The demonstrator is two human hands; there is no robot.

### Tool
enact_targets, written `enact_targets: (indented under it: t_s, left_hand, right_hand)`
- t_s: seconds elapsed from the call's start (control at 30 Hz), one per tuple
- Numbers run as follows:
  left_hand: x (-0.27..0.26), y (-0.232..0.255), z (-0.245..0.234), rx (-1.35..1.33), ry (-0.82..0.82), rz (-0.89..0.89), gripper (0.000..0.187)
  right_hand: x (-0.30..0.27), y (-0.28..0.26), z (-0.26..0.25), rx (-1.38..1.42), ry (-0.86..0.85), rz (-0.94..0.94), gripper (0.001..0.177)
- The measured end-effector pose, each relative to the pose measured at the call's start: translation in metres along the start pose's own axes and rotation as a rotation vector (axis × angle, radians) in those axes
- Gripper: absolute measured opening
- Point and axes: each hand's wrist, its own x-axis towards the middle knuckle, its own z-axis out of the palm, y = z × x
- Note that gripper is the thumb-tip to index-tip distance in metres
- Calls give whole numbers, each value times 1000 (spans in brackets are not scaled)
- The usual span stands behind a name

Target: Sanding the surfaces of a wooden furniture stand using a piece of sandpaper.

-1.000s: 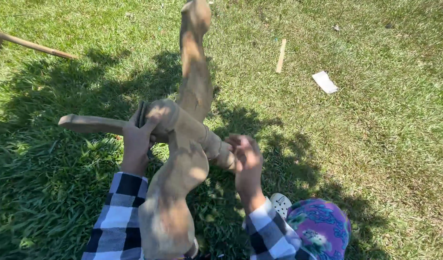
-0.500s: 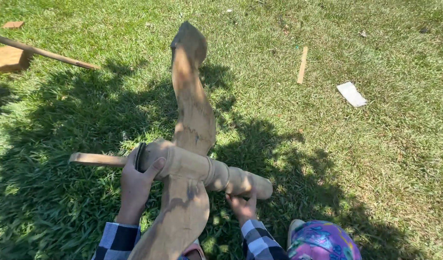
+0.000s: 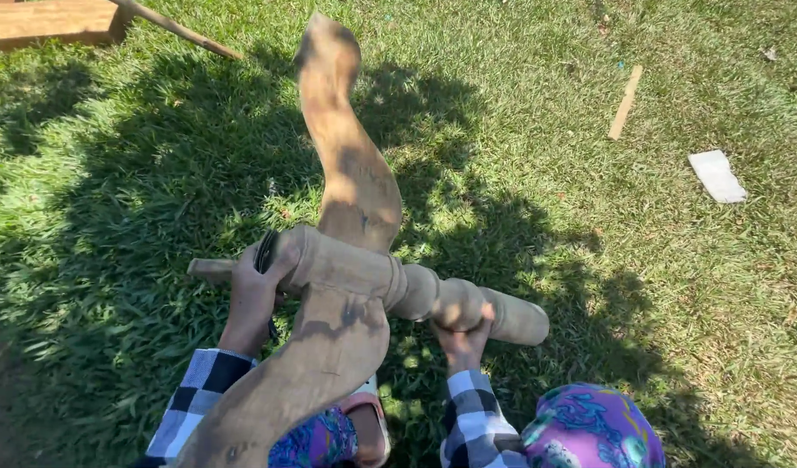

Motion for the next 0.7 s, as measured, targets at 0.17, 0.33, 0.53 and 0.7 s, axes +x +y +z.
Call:
enact_targets:
  t_s: [0.17,0.33,0.53,0.7]
  left_hand:
    - [-2,29,10,-208,-103,-70,44]
    - [-23,56,31,-467,-346,-32,49]
    - [-47,67,73,-608,-527,-40,60]
    - [-49,50,106,-560,-599,-101,60]
  right_hand:
    - [-58,-50,56,-44,-116,-290,94]
    - [-164,-99,120,-69,-536,-542,101]
    - [-292,-134,177,-153,-526,-709,99]
    - [-384,-144,225,-199,-510,-859,97]
